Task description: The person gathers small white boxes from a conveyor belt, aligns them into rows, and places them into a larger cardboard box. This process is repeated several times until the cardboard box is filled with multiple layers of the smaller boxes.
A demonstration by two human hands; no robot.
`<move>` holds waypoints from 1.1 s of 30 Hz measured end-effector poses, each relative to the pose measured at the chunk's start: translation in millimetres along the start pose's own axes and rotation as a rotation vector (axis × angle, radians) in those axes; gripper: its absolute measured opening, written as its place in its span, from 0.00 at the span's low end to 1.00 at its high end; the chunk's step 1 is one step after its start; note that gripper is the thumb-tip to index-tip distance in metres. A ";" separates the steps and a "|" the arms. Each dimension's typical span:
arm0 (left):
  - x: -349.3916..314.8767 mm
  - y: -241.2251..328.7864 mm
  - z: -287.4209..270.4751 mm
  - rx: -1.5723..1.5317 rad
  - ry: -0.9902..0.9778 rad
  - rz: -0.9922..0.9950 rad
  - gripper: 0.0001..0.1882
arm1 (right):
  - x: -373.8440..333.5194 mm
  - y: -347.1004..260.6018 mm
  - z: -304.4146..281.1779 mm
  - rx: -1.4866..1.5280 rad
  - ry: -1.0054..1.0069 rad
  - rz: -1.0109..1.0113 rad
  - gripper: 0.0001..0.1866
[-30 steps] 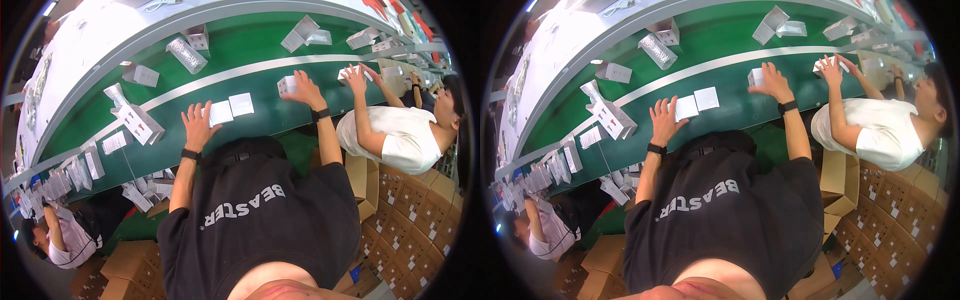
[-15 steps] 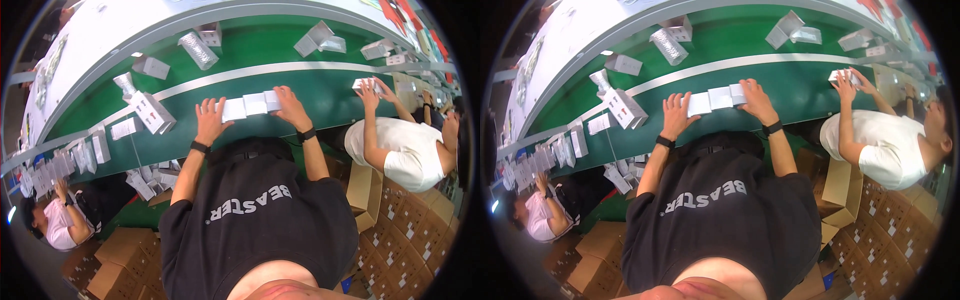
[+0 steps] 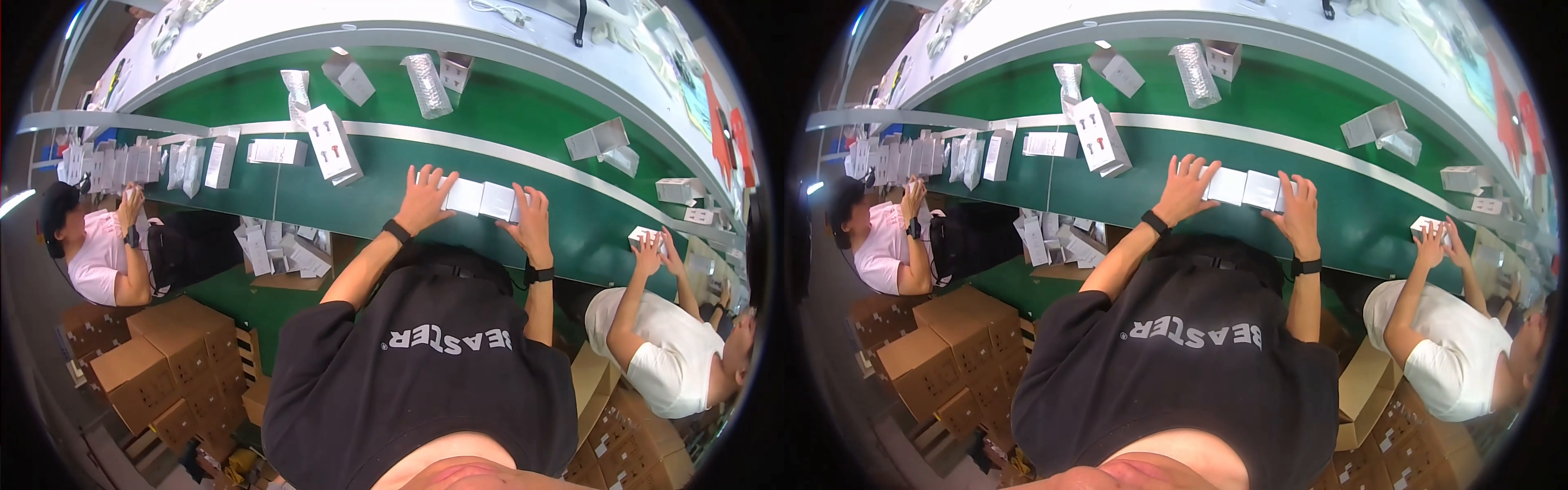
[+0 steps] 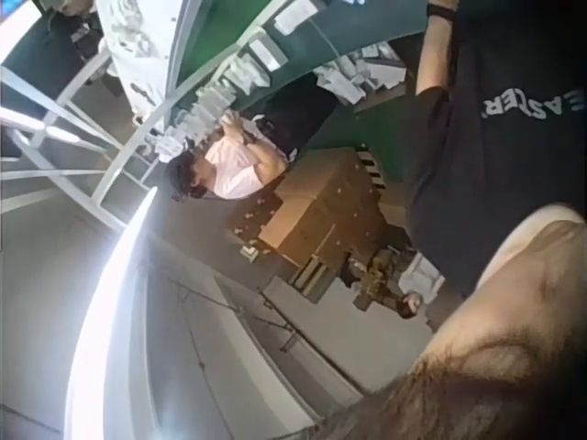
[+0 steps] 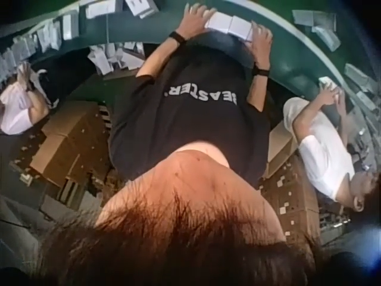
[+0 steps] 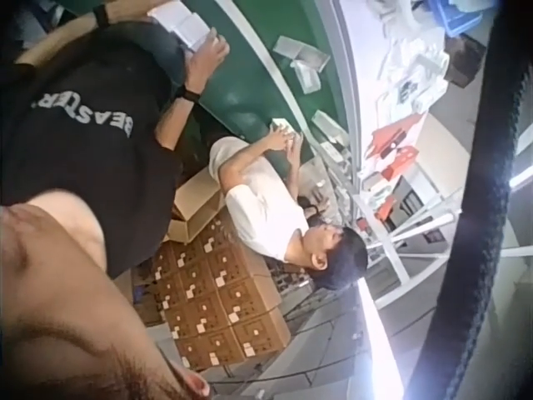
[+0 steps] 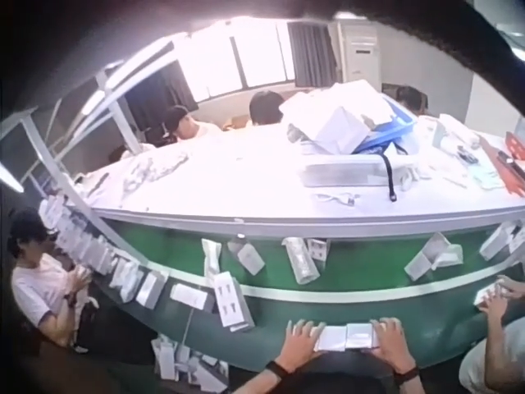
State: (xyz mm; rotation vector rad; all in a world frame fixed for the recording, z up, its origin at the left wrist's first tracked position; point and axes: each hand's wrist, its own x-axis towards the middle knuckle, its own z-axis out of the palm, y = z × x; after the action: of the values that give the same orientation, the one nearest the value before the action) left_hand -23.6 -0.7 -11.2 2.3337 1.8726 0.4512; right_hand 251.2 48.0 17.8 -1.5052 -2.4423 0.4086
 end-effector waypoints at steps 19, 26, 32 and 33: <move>6.4 0.9 -8.6 0.020 -0.093 0.033 0.48 | -7.4 2.4 2.1 0.066 0.019 0.028 0.50; 2.4 -2.2 -4.0 0.028 -0.112 0.021 0.50 | -5.8 6.4 10.9 -0.038 -0.022 0.036 0.53; -6.7 -5.4 -22.0 -0.019 -0.068 0.000 0.49 | -6.8 2.4 14.7 -0.030 -0.022 -0.004 0.52; -9.1 -7.8 -26.8 -0.140 0.036 -0.037 0.46 | -4.9 3.1 14.4 -0.038 -0.019 0.006 0.52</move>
State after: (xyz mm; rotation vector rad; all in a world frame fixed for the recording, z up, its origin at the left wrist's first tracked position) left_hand -40.7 -10.3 10.7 2.2125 1.8323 0.6034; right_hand 250.8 43.4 3.0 -1.5306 -2.4744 0.3806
